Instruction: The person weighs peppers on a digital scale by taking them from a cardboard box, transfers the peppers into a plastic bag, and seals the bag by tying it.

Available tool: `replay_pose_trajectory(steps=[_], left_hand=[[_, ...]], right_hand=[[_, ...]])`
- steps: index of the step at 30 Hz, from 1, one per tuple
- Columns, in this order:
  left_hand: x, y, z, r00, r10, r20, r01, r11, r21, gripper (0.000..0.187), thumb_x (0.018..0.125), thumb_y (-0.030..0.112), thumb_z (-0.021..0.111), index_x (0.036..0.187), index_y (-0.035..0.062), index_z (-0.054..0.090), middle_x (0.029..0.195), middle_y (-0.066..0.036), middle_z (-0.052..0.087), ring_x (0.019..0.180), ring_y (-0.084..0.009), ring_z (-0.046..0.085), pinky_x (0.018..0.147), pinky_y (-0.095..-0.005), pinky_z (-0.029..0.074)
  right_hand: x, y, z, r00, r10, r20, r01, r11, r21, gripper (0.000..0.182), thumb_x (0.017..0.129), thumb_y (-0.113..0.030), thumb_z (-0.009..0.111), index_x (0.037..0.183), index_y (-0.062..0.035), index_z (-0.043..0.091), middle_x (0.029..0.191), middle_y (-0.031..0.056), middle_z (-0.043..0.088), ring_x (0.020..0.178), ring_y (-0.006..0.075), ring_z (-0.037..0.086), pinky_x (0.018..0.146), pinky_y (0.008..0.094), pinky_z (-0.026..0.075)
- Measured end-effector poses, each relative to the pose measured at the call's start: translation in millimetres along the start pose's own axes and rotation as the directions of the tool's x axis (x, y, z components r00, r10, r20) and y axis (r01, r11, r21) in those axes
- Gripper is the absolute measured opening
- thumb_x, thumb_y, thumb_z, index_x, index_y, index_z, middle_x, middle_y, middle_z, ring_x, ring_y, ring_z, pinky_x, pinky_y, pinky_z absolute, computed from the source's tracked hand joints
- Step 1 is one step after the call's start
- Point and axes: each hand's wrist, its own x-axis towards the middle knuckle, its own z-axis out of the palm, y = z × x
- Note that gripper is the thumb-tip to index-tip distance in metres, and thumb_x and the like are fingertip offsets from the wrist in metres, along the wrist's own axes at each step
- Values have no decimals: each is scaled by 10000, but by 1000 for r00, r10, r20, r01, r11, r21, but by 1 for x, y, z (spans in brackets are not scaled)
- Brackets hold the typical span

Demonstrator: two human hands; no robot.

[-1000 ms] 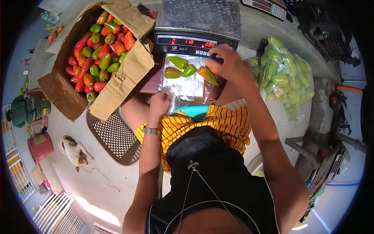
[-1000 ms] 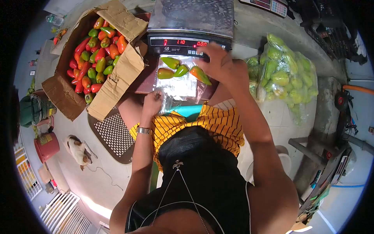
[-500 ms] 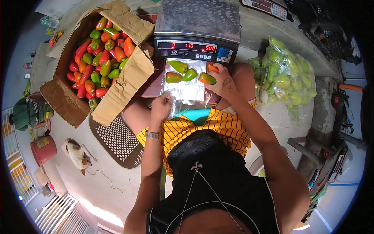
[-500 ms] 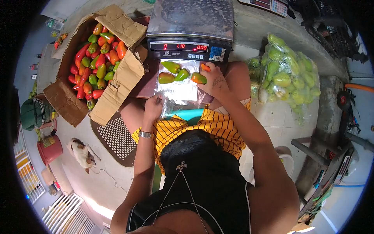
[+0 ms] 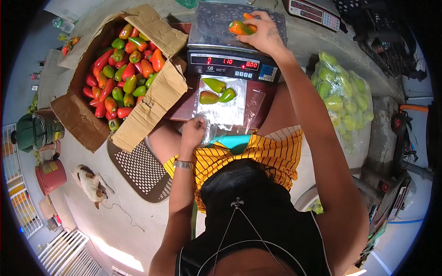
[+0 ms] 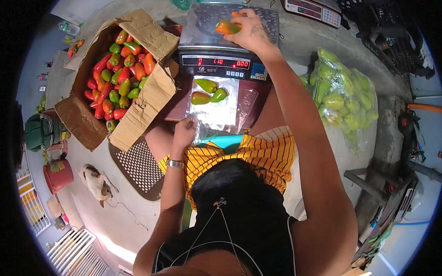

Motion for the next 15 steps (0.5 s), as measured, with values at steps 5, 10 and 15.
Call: replay_pose_trajectory(steps=[5,10,15], left_hand=[[-11,3,3,994,56,-90,-62,996,-67,174,919,131,689,1000,-20,711,807,-201,718,719,-244,705,706,-370,547],[-6,-4,3,991,97,-93,-97,995,4,174,908,153,697,970,-8,716,779,-214,707,686,-317,697,679,-401,541],[-4,-8,6,995,60,-80,-63,997,-40,166,906,145,699,967,-8,719,769,-220,696,678,-324,689,670,-410,535]], right_hand=[[32,8,26,984,89,157,-73,992,-104,608,714,-437,916,1205,-112,765,1466,180,523,1343,355,547,1134,408,457],[29,14,28,981,74,181,-57,994,-97,605,714,-458,914,1204,-138,758,1461,175,526,1347,367,536,1147,430,446],[22,22,37,989,63,136,-56,997,-51,599,706,-485,912,1201,-185,755,1453,152,535,1338,376,532,1144,463,441]])
